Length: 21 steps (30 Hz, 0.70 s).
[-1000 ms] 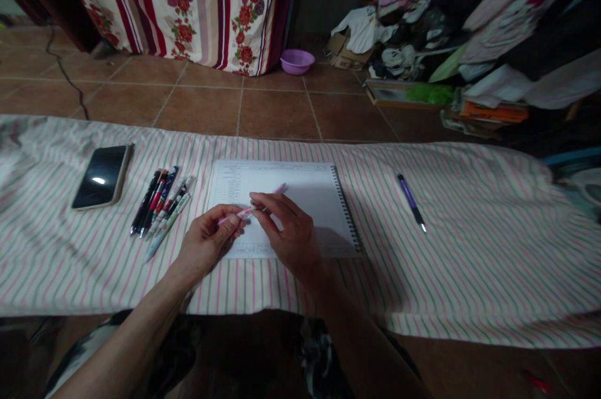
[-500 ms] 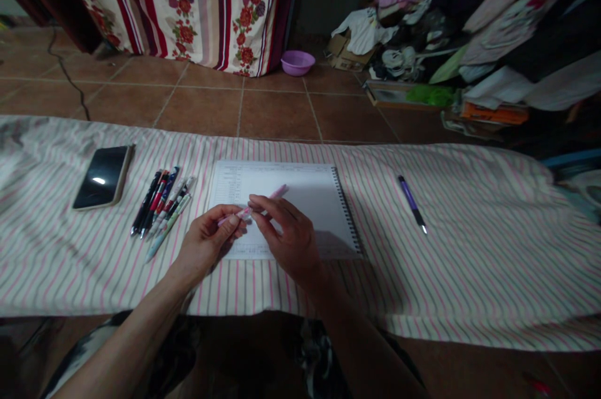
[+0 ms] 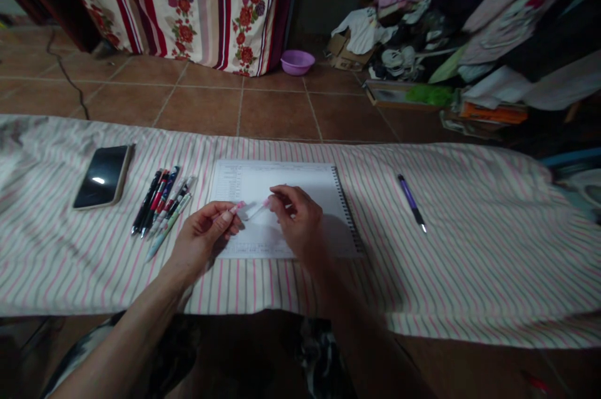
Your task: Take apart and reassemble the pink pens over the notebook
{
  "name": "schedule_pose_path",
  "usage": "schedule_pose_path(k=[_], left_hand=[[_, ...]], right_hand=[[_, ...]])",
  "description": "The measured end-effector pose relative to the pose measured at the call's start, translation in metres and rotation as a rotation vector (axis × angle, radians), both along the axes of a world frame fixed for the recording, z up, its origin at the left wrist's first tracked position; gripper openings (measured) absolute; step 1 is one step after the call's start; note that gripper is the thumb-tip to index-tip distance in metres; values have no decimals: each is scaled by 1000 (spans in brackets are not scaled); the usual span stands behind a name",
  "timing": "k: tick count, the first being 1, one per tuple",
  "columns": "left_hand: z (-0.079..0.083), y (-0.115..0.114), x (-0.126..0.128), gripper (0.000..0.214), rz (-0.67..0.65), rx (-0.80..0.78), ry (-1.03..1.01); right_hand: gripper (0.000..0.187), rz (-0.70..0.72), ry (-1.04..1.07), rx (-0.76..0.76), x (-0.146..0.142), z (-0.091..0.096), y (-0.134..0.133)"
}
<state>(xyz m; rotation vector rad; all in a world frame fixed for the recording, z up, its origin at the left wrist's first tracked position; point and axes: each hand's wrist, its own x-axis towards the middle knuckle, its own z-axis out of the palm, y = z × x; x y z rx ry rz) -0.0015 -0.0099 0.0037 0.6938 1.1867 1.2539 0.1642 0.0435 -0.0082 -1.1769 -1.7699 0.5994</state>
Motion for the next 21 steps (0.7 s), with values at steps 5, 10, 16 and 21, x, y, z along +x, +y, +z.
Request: schedule_pose_path(k=[5,10,16,21], left_hand=[[6,0,-3,24,73,23,17],[6,-1,-6,26,80,34,23],[2,-4,-13,24,47,46,12],[1,-6,-19,24,74,57,4]], right_hand=[[9,-39,-293,-54,4,1,9],[17,-12,-405,-92,-2,-3,6],[22,-52,-511,-85,-6,-5,7],[23,-89,-625,-119,-14,0,6]])
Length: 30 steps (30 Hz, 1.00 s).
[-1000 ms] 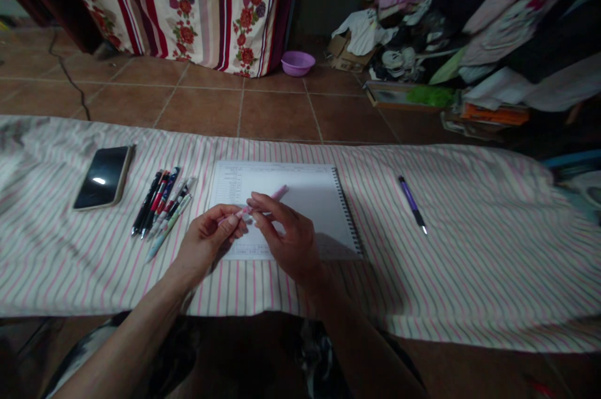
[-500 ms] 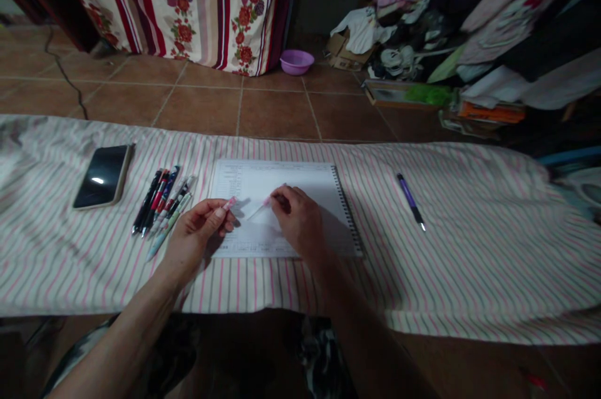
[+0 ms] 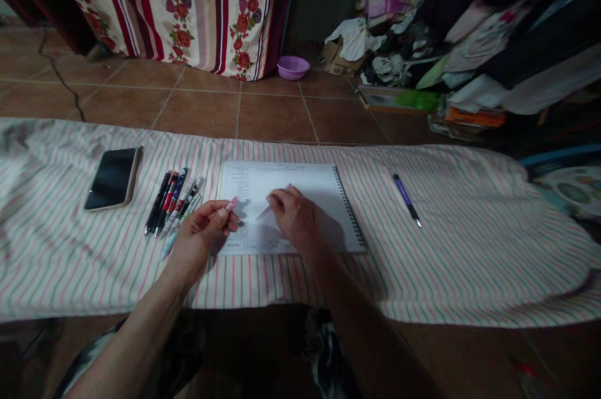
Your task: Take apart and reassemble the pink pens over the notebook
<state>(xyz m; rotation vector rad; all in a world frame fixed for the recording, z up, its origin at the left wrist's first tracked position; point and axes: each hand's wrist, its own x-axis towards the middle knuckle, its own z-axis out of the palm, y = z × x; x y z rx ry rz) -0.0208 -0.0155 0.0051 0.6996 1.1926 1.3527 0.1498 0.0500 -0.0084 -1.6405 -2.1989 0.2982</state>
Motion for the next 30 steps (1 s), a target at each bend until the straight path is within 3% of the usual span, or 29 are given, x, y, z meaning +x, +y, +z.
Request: schedule_pose_path(k=[8,14,23,26,30], left_hand=[[2,-1,0,26,-40,-30,-78],[3,0,-2,26,-41,-17,-78],[5,0,3,28,-40,-35,-69],[4,0,4,27,-44,-53,-74],[2,2,4,28,-36,-69,-79]], right_hand=[[10,-93,-4,-22,-4,4,1],[22,-249,-55,-137,-1,8,0],[29,-234,-133,-280,-5,12,4],[24,-240,-12,-337,-4,10,8],[21,-280,373,-540,2,6,11]])
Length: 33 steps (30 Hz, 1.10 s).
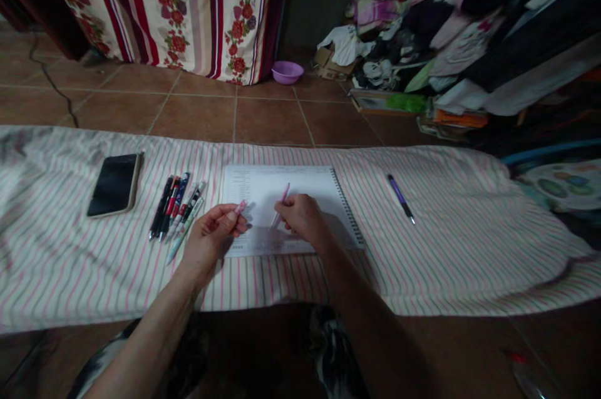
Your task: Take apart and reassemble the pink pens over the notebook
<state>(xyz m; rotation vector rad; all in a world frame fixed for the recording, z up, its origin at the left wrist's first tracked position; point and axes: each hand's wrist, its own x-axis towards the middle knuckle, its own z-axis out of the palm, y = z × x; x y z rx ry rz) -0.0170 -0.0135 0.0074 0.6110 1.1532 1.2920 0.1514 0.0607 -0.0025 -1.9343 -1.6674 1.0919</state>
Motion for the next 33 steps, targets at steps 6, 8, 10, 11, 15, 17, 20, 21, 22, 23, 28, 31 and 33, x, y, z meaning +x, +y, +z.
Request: schedule_pose_path(k=[6,8,10,11,15,17,20,21,22,23,28,31,33], left_hand=[[-1,0,3,28,-33,-8,-27],[-1,0,5,27,-46,-5,-45],[-3,-1,8,27,-58,-3,-54],[-5,-1,9,26,-63,-4,-52],[-10,1,15,25,-79,-11,-28],[-11,2,17,25,-85,-16,-25],[-10,4,21,26,-90,-21,-32],[-10,4,22,26,-87,-22,-34],[-9,4,23,25,-89,-24,-33],[-10,3,24,25,-90,-23,-33],[-12,2,27,22,-107,-5,-50],[-11,2,27,22,-104,-10,-43],[-9,2,27,23,-94,-25,-35]], right_hand=[[18,-63,385,-19,6,15,-2],[17,-110,575,-13,6,22,-3],[18,-165,714,4,5,27,-3],[18,-193,765,15,5,29,-4],[20,-274,881,76,4,33,-4],[21,-270,900,111,4,34,-6],[22,-229,910,139,2,34,-9],[23,-220,910,148,2,34,-9],[23,-217,908,160,1,34,-10],[23,-216,906,171,0,33,-11],[24,-228,894,236,0,33,-11],[24,-206,876,265,1,32,-11],[24,-190,867,284,0,31,-12]])
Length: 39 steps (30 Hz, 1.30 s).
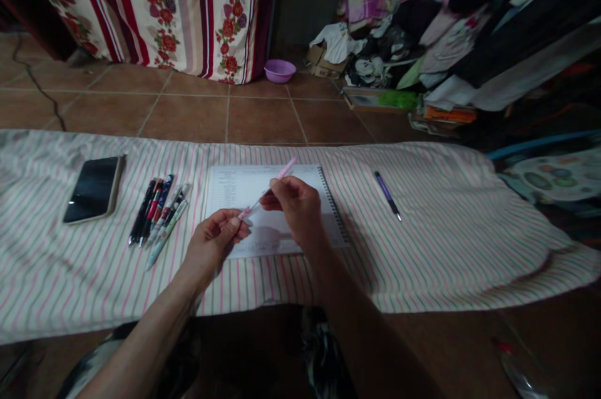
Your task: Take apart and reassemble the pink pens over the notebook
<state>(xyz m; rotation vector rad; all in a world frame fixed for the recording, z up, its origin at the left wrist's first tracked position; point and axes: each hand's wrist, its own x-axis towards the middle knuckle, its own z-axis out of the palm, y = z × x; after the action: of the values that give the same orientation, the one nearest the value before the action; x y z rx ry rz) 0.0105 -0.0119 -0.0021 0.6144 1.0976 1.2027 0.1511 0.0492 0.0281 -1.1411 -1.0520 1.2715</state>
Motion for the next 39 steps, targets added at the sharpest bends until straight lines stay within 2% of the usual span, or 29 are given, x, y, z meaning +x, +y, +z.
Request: schedule_pose_path(k=[7,18,31,39], left_hand=[[4,0,0,24,9,-1,2],[9,1,-1,22,38,51,23],[9,3,-3,23,52,83,28],[9,2,-6,24,-3,113,96]], right_hand=[[22,8,-110,73,-6,-3,-4],[19,55,-558,301,-14,-7,-17],[20,114,-502,251,-18,-7,-20],[19,171,-442,187,-13,-4,-19]])
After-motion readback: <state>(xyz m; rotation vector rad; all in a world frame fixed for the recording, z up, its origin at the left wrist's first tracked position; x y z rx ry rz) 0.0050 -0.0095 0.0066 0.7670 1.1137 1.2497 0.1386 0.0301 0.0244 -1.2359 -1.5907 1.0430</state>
